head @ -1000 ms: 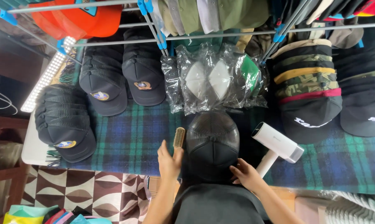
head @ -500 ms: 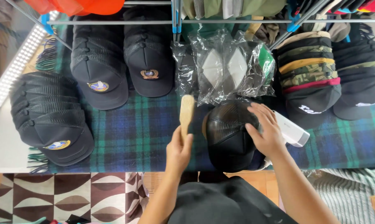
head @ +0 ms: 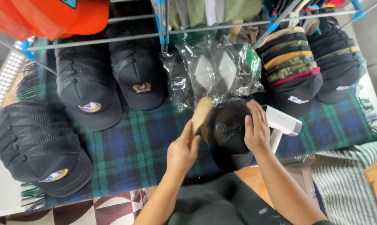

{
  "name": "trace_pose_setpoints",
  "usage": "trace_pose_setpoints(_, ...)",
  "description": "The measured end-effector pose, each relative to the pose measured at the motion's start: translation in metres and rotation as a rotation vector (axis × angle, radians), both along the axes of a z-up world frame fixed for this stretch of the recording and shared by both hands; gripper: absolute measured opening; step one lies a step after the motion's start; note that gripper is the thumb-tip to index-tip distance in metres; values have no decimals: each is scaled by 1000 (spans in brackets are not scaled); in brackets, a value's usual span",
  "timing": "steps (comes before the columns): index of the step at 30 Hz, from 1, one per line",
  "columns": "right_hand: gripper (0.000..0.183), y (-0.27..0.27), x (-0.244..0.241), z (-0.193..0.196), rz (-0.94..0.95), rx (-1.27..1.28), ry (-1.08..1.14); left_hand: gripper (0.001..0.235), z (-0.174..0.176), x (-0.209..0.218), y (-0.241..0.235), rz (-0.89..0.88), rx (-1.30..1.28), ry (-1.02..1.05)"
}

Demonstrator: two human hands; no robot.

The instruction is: The person cleans a black cap by brushing it with a wooden brush and applying heat with a hair dryer. They repeatedly brush the cap's surface, flip it over, and use the hair dryer on different sections while holding the cap on a plaid-covered table.

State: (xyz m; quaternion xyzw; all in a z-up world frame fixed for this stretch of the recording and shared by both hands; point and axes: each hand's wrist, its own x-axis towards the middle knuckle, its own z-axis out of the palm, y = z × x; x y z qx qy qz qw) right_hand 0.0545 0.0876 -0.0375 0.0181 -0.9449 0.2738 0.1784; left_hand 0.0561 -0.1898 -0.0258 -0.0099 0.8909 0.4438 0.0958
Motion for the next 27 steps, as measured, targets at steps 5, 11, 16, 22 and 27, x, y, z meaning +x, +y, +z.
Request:
trace_pose_setpoints(5,52,5,10,-11,-63,-181,200,55,32,-32,31,-507,41,402)
trace_pose_setpoints(11,79,-9,15,-1,-150,-277,81,51,34,-105,36,-525,-318,89)
trace_pose_setpoints(16,77,-4,18,-9,-161,-268,58,42,51,-111,64,-599,-193,-116)
trace_pose_setpoints(22,75,16,5,-23,-139,-153,-50,44,85,-99,41,-514,47,-128)
trace_pose_setpoints(27,66,3,8,-5,-114,-129,-119,51,35,-39,15,-243,77,-145)
